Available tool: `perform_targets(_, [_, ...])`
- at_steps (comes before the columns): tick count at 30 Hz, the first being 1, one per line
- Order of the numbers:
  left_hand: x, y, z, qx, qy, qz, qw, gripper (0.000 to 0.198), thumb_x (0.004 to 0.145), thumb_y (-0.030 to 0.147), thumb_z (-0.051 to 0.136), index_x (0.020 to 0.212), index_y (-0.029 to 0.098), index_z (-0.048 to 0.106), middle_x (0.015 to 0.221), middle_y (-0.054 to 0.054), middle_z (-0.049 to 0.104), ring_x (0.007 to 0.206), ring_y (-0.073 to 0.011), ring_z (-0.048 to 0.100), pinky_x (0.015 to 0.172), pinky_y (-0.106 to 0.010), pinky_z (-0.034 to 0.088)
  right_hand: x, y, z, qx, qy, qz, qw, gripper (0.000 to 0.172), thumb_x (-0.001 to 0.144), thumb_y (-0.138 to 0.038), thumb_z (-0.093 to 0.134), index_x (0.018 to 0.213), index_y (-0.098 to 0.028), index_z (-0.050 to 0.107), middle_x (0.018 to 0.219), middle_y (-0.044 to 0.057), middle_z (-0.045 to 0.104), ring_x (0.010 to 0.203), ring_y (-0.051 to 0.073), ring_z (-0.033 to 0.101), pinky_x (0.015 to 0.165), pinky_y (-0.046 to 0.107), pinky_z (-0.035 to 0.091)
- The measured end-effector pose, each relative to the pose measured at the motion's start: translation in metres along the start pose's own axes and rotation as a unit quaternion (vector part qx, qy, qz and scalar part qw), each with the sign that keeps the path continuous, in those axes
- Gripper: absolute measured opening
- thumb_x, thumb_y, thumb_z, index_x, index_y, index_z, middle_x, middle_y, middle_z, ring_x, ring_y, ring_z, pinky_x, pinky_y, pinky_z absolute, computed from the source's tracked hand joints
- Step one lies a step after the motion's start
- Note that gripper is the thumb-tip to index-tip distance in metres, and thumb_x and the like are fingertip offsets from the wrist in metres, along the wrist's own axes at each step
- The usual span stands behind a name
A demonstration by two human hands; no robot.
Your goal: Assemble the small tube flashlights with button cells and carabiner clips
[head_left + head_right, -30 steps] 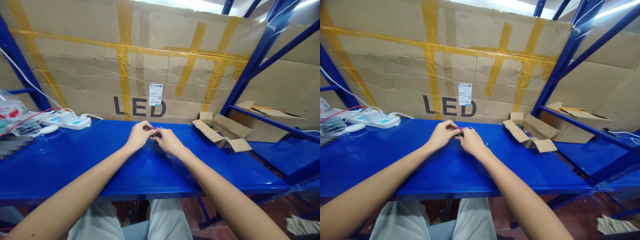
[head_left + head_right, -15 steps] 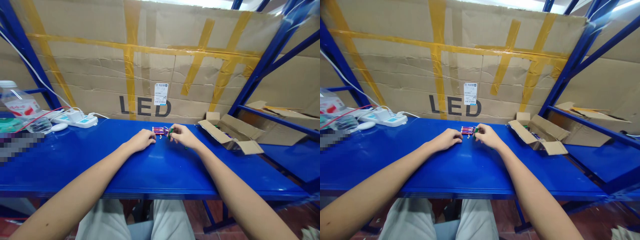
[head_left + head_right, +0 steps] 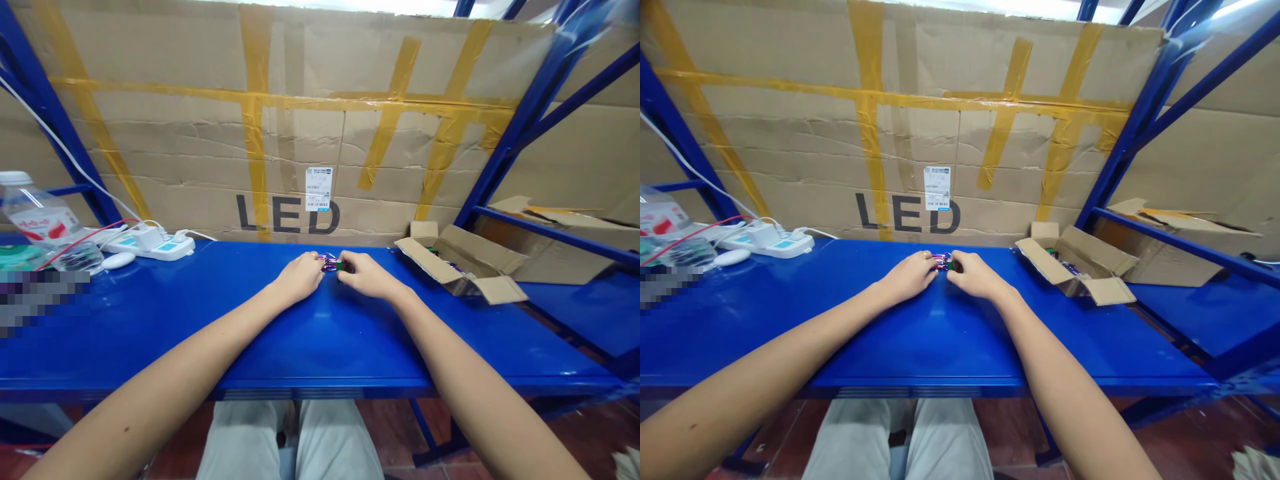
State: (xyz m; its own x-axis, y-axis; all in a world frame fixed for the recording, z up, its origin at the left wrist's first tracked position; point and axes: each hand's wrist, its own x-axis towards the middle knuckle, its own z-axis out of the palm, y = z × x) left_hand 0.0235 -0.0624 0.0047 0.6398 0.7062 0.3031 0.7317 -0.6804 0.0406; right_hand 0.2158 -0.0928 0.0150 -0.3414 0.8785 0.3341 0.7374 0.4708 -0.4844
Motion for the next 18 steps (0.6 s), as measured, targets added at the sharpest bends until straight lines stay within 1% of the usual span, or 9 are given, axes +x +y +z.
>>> perform_targets(3, [0.008,0.014,0.004,0.047,-0.019,-0.001,0.999,0.027,0.093,0.017,0.042,0.106,0.009,0.065,0.112,-0.019,0.062,0.108,-0.028,0.059,0.093,-0.038,0.048,-0.001,0.002,-0.002,-0.009,0.004,-0.006,1.0,0.002,0.076,-0.02,0.05,0.076,-0.019,0.049,0.071,-0.002,0.057,0.064,0.013,0.048,0.06,0.026,0.033])
perform_targets(6, [0.01,0.02,0.006,0.036,-0.041,-0.008,0.998,0.027,0.093,0.014,0.041,0.104,0.012,0.064,0.111,-0.017,0.063,0.105,-0.0265,0.062,0.091,-0.037,0.05,-0.003,0.003,-0.004,-0.016,0.006,-0.009,1.0,0.001,0.076,-0.021,0.049,0.076,-0.019,0.049,0.071,-0.002,0.058,0.064,0.014,0.048,0.06,0.026,0.033])
perform_targets(9, [0.01,0.02,0.008,0.016,-0.047,-0.022,0.999,0.028,0.093,0.014,0.039,0.106,0.011,0.064,0.113,-0.019,0.064,0.105,-0.0278,0.063,0.088,-0.038,0.051,-0.004,0.002,-0.007,-0.024,0.005,-0.017,1.0,0.001,0.076,-0.021,0.049,0.076,-0.02,0.048,0.071,-0.001,0.058,0.064,0.014,0.048,0.06,0.027,0.033])
perform_targets(13, [0.01,0.018,0.012,-0.01,-0.045,-0.032,0.998,0.028,0.092,0.012,0.04,0.105,0.01,0.064,0.115,-0.021,0.064,0.106,-0.0289,0.062,0.09,-0.039,0.05,-0.006,-0.001,-0.008,-0.028,0.006,-0.016,0.999,0.004,0.076,-0.02,0.049,0.074,-0.02,0.046,0.069,-0.002,0.057,0.062,0.013,0.047,0.059,0.027,0.032])
perform_targets(18, [0.01,0.014,0.015,-0.077,-0.024,-0.021,0.996,0.026,0.088,0.009,0.043,0.098,0.015,0.066,0.11,-0.014,0.067,0.105,-0.0248,0.063,0.09,-0.034,0.049,-0.007,-0.005,-0.009,-0.019,0.004,-0.02,1.0,0.002,0.076,-0.021,0.049,0.076,-0.02,0.048,0.071,-0.001,0.058,0.063,0.013,0.048,0.059,0.026,0.033])
